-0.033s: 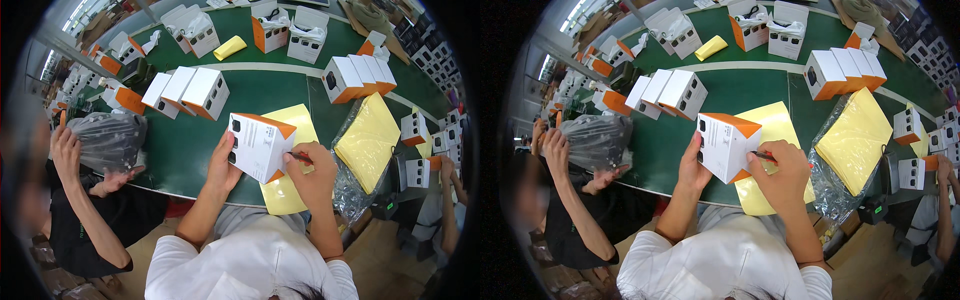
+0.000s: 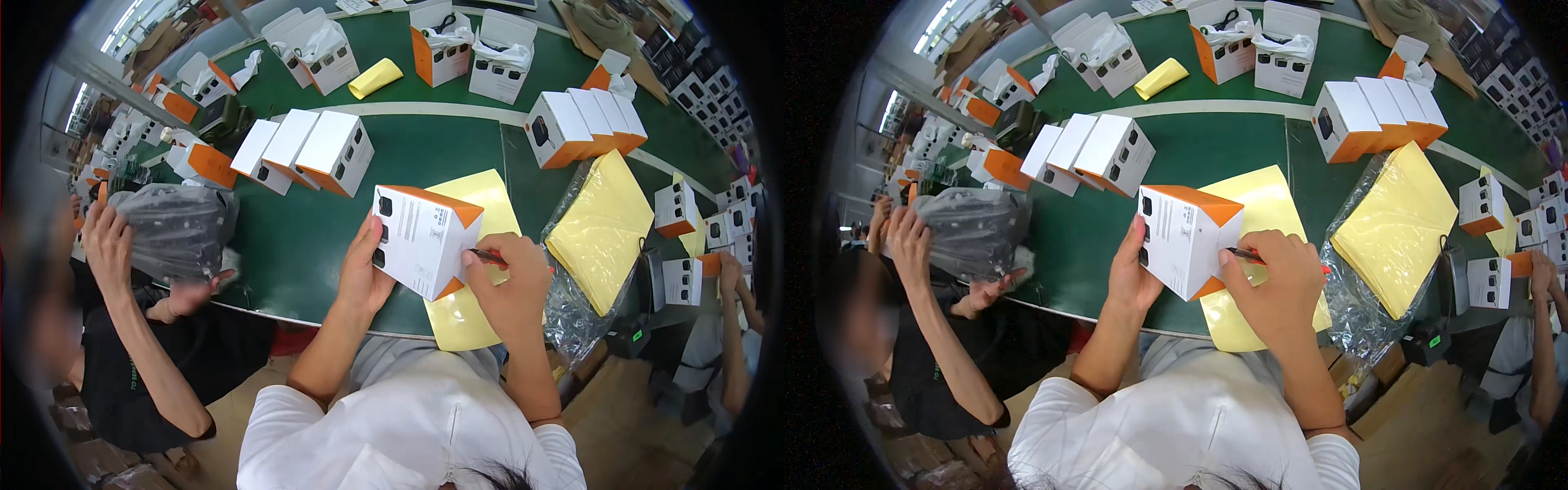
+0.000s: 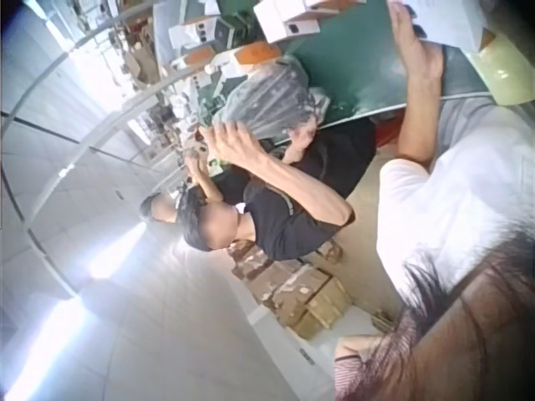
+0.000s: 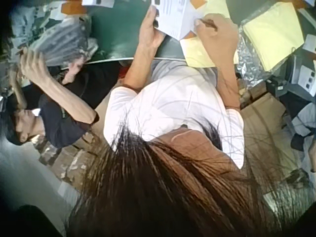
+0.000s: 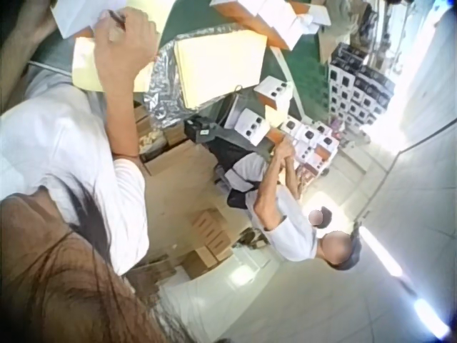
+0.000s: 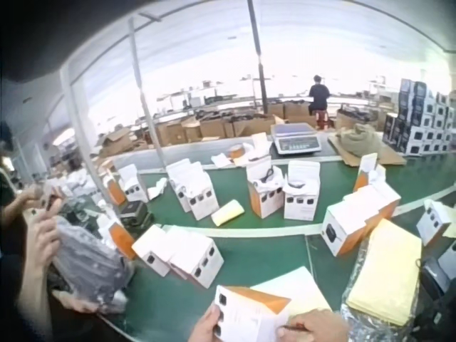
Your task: Applying circular stickers to product boxes and placing cables inside on an assembly line.
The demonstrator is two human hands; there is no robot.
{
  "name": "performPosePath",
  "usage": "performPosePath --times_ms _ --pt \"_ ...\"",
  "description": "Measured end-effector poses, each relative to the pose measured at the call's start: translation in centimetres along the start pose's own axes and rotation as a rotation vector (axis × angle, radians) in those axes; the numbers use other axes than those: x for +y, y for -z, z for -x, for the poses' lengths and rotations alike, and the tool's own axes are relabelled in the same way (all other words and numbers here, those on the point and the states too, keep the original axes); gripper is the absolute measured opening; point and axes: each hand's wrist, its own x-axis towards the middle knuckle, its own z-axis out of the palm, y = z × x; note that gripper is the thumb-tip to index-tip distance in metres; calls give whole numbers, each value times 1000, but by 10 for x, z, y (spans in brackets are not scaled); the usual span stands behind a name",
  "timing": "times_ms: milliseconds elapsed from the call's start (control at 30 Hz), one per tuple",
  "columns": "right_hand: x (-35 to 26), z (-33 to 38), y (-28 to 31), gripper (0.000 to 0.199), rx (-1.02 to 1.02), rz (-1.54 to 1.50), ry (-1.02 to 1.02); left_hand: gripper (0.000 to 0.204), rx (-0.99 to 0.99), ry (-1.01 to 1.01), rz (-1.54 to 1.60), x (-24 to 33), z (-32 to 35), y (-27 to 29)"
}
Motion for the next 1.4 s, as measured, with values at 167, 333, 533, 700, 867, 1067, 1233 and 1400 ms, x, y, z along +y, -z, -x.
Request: performPosePath --times_ms 167,333,533,700,867,1067,1233,1400 --pt "5 -1 0 26 0 372 197 43 17 8 4 -4 1 2" --pt "10 -1 3 41 -95 248 149 39 32 25 25 -8 1 4" --pt "29 -6 18 68 -55 332 -69 44 22 131 30 -7 -3 -14" --pt "84 13 19 65 134 -216 -334 58 19 -179 -451 8 -77 -82" --pt "62 31 30 60 188 -1141 -521 75 180 -221 -776 -38 -210 -114" --pt "77 44 29 58 157 -1229 -454 99 212 -5 -1264 -93 -187 -208" --pt "84 40 18 58 117 -1331 -551 96 -88 -93 -910 -106 -216 -189" --pt "99 41 18 56 -1 -1355 -523 60 -342 -801 -1369 -27 -146 -125"
